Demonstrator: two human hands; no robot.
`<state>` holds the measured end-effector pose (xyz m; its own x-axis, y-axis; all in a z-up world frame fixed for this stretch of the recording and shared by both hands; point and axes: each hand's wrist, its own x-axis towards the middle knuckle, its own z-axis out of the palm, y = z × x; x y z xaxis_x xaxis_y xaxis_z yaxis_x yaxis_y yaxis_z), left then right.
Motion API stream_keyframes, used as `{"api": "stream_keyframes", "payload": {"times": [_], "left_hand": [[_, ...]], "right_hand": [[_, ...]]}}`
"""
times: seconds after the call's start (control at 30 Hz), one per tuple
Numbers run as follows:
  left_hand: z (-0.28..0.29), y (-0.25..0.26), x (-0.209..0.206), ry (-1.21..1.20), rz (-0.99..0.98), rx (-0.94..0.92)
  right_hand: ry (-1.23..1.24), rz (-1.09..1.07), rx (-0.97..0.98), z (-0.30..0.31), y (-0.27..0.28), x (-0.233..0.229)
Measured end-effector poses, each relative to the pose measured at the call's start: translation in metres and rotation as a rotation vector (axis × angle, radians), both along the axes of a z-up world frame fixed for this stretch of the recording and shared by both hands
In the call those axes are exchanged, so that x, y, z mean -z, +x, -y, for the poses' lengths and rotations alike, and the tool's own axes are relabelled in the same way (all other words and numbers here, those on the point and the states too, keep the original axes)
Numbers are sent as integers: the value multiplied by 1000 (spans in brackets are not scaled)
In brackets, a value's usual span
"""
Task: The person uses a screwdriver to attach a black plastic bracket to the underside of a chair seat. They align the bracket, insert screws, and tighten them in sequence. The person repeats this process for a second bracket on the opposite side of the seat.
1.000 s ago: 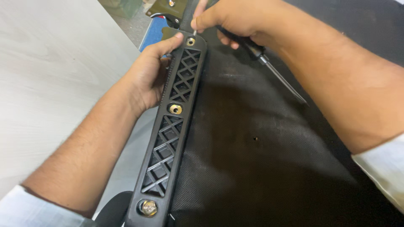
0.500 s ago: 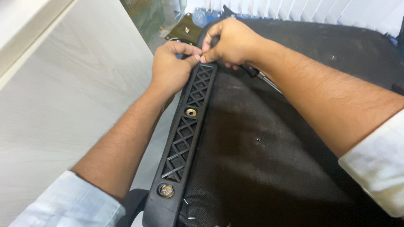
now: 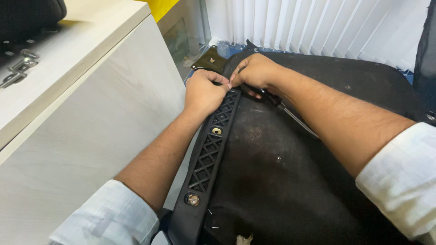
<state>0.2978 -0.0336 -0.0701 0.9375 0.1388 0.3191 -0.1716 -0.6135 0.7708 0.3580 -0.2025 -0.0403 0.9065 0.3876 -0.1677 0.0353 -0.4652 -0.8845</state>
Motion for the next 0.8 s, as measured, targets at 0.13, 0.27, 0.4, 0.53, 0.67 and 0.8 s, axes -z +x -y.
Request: {"api": "stream_keyframes", "payload": {"times": [0.13,0.27,0.4,0.53,0.67,0.8], "left_hand": [[-1,2,3,-11,5,16],[-4,4,11,49,209,12],[-5,2,17,100,203,-25],[-7,-2,12,148,215,-6],[-5,-9,1,291,145,21],[-1,-15,-8,427,70,38]], "right_hand": [[18,-30,38,-3,6,7],[-79,-1,142,-15,9,13],[-74,-44,133,-18,12,14],[73,-193,141,-6,14,13],[235,-341,262,14,17,-3],[336,-298,113,34,10,-24]]}}
